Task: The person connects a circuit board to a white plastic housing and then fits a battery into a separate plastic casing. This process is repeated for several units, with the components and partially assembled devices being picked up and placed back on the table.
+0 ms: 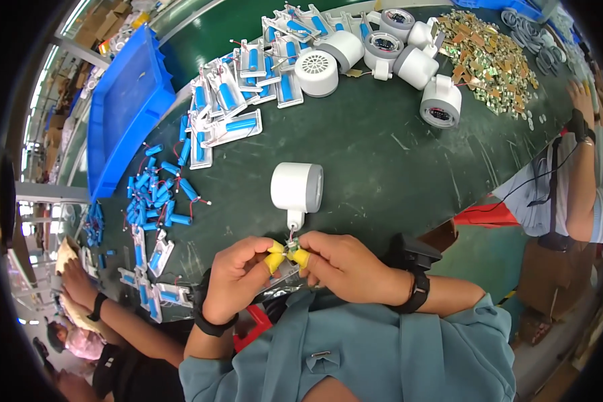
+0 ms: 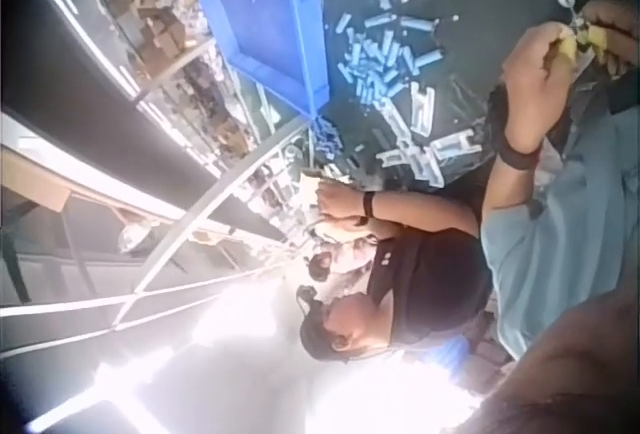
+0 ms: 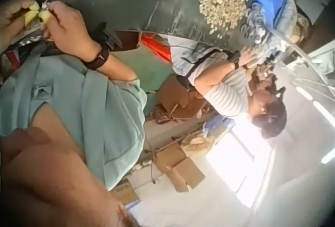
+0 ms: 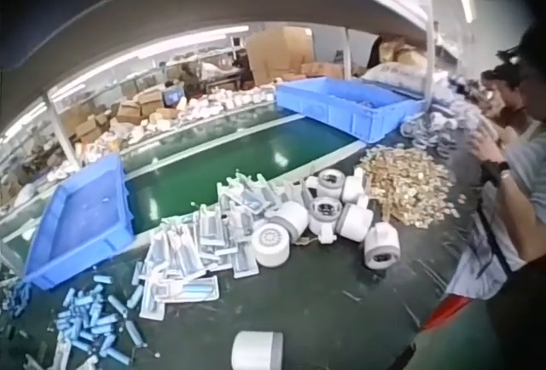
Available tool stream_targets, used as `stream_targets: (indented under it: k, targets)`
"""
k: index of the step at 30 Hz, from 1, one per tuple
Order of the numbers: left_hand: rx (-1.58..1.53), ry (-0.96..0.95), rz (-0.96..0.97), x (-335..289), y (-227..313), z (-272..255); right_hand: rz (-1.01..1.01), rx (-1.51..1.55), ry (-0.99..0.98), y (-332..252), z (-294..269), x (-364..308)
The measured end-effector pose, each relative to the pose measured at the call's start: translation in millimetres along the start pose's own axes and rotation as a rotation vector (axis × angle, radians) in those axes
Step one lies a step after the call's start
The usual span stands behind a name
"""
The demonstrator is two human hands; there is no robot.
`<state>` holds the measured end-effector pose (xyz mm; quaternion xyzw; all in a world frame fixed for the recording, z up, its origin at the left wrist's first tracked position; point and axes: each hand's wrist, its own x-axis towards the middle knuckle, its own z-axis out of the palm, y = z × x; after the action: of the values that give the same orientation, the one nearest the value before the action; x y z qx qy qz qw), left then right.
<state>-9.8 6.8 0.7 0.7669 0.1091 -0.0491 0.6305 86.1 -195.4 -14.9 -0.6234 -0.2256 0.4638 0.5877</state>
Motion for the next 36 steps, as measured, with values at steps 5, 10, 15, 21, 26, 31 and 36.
stream_targets:
  k: [5,10,15,21,26,31,36]
  targets:
    - [-0.018,-0.065,0.021,-1.0,-3.2,3.4,-0.004,0.024,0.008,-2.2,1.3,-0.6]
    - [0.53,0.148,0.503,1.4,-2.4,18.2,0.049,0.109,-0.011,-0.9,-1.4,0.0]
    - [0.566,0.211,0.567,-3.3,-7.7,23.3,0.061,0.082,-0.016,-1.2,0.3,-1.0]
    - [0.22,0.035,0.165,-3.6,-0.4,13.0,-0.011,-0.038,0.01,1.0,2.3,0.4]
    - [0.112,0.041,0.132,-6.0,-6.2,11.6,0.016,0.057,0.008,-3.3,2.3,0.4]
    - [0.101,0.059,0.174,-4.3,-4.1,13.1,-0.041,-0.006,0.025,-1.3,4.1,0.7]
    - [0.173,0.034,0.21,-2.0,-5.0,12.3,-0.11,-0.066,0.018,-1.5,2.8,-0.6]
